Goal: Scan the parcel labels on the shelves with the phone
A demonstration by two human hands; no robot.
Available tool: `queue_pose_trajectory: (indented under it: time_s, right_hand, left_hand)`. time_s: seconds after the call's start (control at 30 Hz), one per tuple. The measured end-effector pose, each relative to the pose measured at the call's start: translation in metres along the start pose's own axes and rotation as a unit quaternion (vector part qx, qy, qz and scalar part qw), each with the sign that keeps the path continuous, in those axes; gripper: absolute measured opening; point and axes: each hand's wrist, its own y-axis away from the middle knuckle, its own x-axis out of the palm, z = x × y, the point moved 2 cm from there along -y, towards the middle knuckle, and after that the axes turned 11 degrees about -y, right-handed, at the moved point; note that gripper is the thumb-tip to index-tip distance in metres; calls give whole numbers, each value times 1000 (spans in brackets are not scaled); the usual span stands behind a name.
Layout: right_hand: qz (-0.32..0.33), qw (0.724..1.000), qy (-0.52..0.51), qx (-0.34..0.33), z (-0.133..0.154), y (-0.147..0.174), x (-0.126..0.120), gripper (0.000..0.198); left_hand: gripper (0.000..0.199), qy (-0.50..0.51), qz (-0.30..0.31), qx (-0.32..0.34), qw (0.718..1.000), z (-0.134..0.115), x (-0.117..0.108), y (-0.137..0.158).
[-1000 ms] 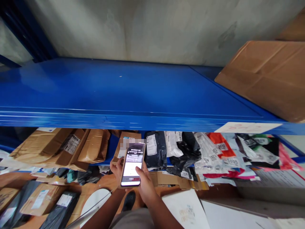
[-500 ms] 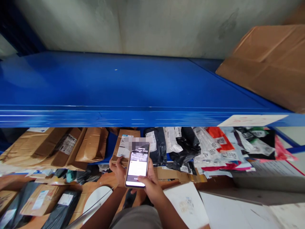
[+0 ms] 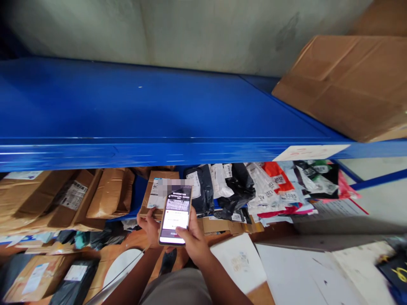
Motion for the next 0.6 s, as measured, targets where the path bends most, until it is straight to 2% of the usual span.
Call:
queue_pose_trajectory:
  time_s: [0.2, 0.47, 0.6]
  right_hand:
    - [17, 999, 10, 49, 8, 10, 6, 101]
    - [13, 998, 47, 37, 15, 16, 9, 98]
    - [9, 998, 63, 31, 13, 15, 4, 104]
  left_hand:
    - [58, -6, -7, 7, 1000, 2, 1, 0]
    - [61, -16, -18, 18, 1000, -2, -1, -1]
    - [64, -30, -17, 15, 999, -2, 0, -1]
